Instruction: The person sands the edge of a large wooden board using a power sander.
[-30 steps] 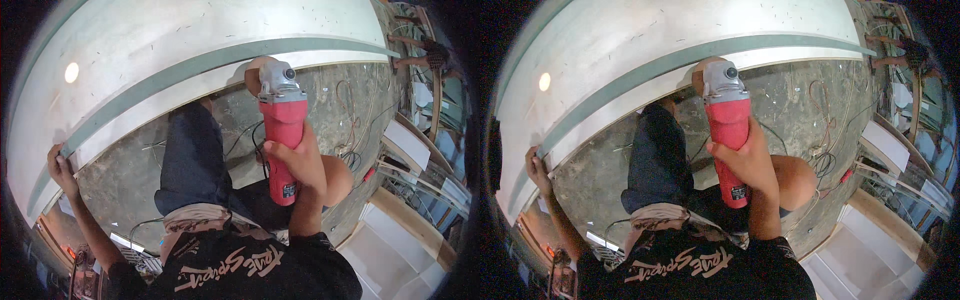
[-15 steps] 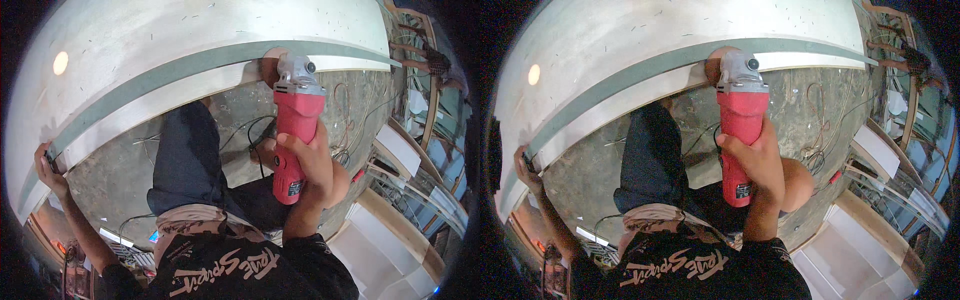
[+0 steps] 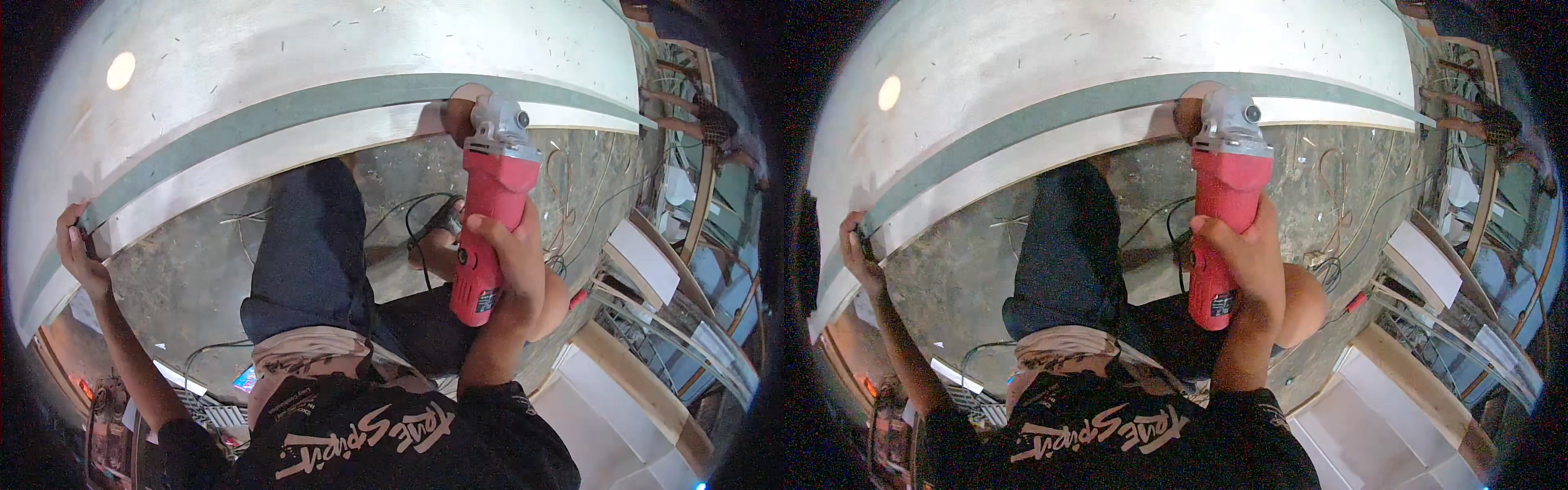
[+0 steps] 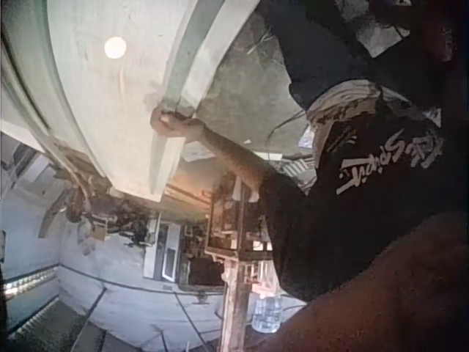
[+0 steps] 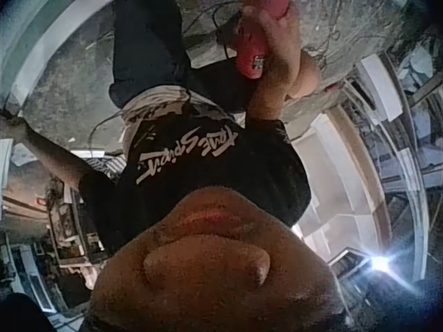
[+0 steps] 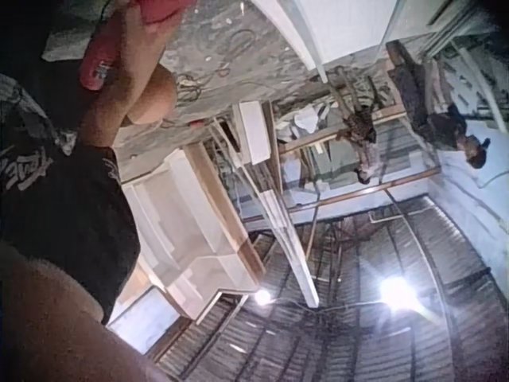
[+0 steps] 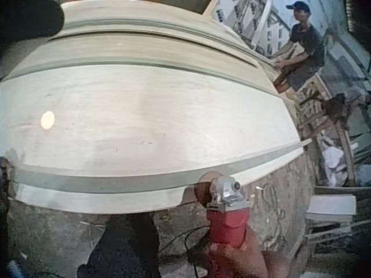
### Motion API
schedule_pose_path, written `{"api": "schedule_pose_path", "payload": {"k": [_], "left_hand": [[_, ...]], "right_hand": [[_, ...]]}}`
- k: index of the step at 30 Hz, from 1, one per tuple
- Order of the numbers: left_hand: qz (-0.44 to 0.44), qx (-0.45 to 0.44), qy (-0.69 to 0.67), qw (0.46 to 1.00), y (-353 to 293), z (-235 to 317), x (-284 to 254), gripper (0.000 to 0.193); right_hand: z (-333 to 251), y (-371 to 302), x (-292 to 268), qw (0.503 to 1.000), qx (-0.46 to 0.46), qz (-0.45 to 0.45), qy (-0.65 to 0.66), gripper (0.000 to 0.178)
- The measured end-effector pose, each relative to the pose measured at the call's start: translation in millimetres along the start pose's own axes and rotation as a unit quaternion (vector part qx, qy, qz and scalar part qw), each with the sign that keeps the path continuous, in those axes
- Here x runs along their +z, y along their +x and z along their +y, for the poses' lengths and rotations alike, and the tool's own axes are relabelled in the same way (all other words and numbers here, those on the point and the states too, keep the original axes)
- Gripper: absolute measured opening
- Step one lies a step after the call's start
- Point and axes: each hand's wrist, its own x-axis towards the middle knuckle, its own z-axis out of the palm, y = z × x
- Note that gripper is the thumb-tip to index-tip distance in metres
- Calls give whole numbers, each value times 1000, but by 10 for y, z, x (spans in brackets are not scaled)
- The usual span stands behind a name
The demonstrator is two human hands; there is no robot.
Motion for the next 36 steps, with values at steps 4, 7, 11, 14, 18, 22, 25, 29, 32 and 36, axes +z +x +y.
{"api": "schedule_pose_path", "payload": {"k": [4,7,11,14,18,22,25,29,32,36], "left_hand": [[-9,-4,-37,999,-7,-83,-8,42],[-12,-6,-21,1000,-19,-80,-45,42],[-18,25,22,999,22,-94,-95,42],[-19,25,31,999,7,-98,-73,42],[-19,26,15,999,0,-43,-69,43],[5,20,25,999,-42,-48,-80,44],[-10,52,57,997,37,50,71,44],[5,48,56,997,42,279,136,42],[12,67,65,996,53,314,129,42],[18,99,125,987,66,431,185,40]], "right_hand": [[69,-32,-50,998,-26,-1,-53,50],[58,-73,-18,1000,-14,-8,-14,52],[-12,-62,14,1000,1,14,23,50],[-43,-33,16,999,9,25,18,45],[-26,32,-6,1000,18,15,18,41],[2,35,11,1000,19,-3,-11,47],[31,-88,98,1000,12,-4,-20,48],[-53,-180,338,996,-20,-41,-77,54],[-107,-231,569,993,0,-106,-55,56],[-195,-290,806,976,-41,-177,-118,59]]}}
